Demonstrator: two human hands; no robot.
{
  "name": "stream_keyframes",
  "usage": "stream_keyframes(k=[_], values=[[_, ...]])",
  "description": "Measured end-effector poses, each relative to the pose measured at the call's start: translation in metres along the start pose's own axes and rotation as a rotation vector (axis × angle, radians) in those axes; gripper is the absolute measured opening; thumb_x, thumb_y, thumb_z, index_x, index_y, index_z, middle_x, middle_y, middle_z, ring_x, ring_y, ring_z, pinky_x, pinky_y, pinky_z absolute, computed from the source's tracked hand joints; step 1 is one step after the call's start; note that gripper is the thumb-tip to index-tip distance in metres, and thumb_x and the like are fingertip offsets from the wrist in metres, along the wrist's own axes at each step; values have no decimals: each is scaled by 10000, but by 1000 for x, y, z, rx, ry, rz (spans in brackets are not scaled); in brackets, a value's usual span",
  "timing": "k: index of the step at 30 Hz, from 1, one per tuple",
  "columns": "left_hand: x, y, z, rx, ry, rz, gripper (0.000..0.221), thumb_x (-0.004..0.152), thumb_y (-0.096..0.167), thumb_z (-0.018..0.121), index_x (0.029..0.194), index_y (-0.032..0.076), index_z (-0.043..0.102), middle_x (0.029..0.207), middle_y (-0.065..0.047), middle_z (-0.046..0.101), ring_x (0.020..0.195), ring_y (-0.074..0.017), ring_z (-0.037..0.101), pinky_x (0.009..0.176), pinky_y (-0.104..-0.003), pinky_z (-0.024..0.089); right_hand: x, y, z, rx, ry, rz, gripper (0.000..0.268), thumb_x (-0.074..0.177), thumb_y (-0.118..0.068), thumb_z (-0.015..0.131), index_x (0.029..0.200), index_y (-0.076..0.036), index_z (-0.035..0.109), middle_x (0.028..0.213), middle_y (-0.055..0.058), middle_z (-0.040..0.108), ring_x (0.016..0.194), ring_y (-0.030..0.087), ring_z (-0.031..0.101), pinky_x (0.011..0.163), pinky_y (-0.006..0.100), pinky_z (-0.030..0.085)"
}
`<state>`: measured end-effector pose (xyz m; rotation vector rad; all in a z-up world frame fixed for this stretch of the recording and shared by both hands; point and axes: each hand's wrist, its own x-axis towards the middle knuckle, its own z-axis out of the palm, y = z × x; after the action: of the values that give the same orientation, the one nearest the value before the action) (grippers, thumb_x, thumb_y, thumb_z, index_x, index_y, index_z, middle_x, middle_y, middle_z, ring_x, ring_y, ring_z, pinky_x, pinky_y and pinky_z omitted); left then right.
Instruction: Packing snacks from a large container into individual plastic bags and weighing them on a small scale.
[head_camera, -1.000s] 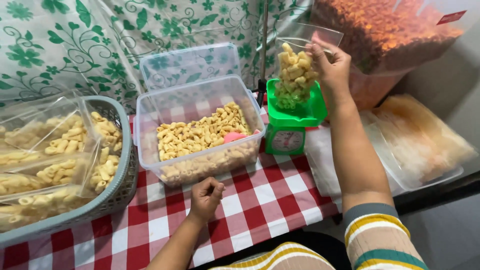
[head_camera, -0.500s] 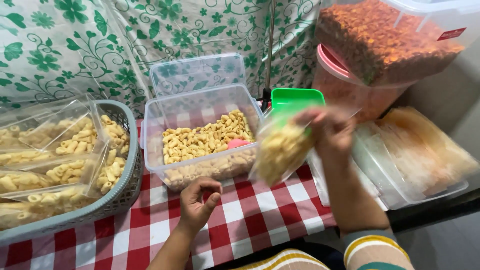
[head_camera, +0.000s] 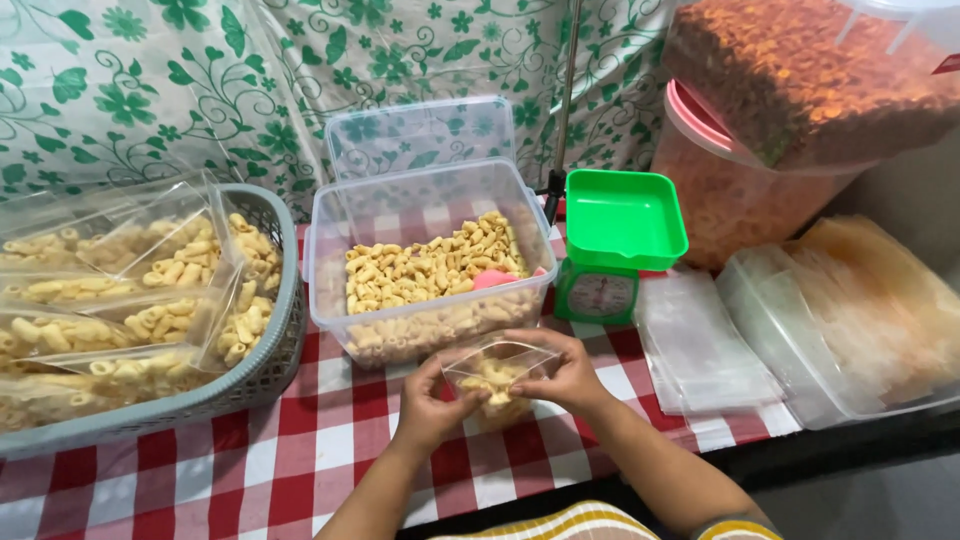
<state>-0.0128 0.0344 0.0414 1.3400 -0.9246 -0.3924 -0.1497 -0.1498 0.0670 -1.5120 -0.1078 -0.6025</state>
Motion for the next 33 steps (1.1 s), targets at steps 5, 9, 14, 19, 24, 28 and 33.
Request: stream_keyframes(k=[5,9,14,19,24,28,33], values=[[10,-1,7,-100,43,-30,299,802,219,860,1052,69,791,1053,-77,805,995,-202,757,883,-341,621,4,-1,5,-266,162,99,362,703,-201,925,1020,-60,823,1015,78,813,979,193,767,869,309,618],[13,-7,5,-42,35,93,122,858,195,818,912,90,786,943,-50,759,892,-171,716,810,-292,567,3,5,4,-210,169,133,188,757,-210,890,832,-55,813,906,110,824,870,194,788,812,314,626],[14,-11,8,-141,-13,110,166,854,134,813,1004,66,795,1029,-96,775,977,-210,735,863,-313,596,4,10,2,-120,117,54,170,828,-183,836,918,-38,835,941,130,821,886,219,787,807,304,612],[14,-10,15,-137,38,162,100,859,158,822,933,92,811,954,-91,777,919,-213,738,843,-317,599,6,0,10,-114,118,1,168,787,-134,873,912,-37,816,931,124,801,899,218,770,832,311,619],[17,-6,16,-88,39,197,131,859,185,821,952,93,816,948,-87,775,916,-207,736,856,-316,595,6,-3,13,-66,160,-72,166,783,-39,866,892,-46,740,920,133,769,905,229,761,860,340,625],[16,-12,18,-146,25,234,99,880,138,804,953,71,800,947,-99,752,894,-217,726,816,-313,596,5,2,11,-81,155,-111,188,786,-40,864,882,-55,703,881,124,746,845,224,741,794,340,609],[17,-9,19,-154,18,293,71,906,115,777,965,79,791,949,-91,761,907,-220,731,822,-317,603,3,7,10,-138,202,-82,213,751,-52,892,892,-70,733,902,102,747,868,198,729,816,318,588]])
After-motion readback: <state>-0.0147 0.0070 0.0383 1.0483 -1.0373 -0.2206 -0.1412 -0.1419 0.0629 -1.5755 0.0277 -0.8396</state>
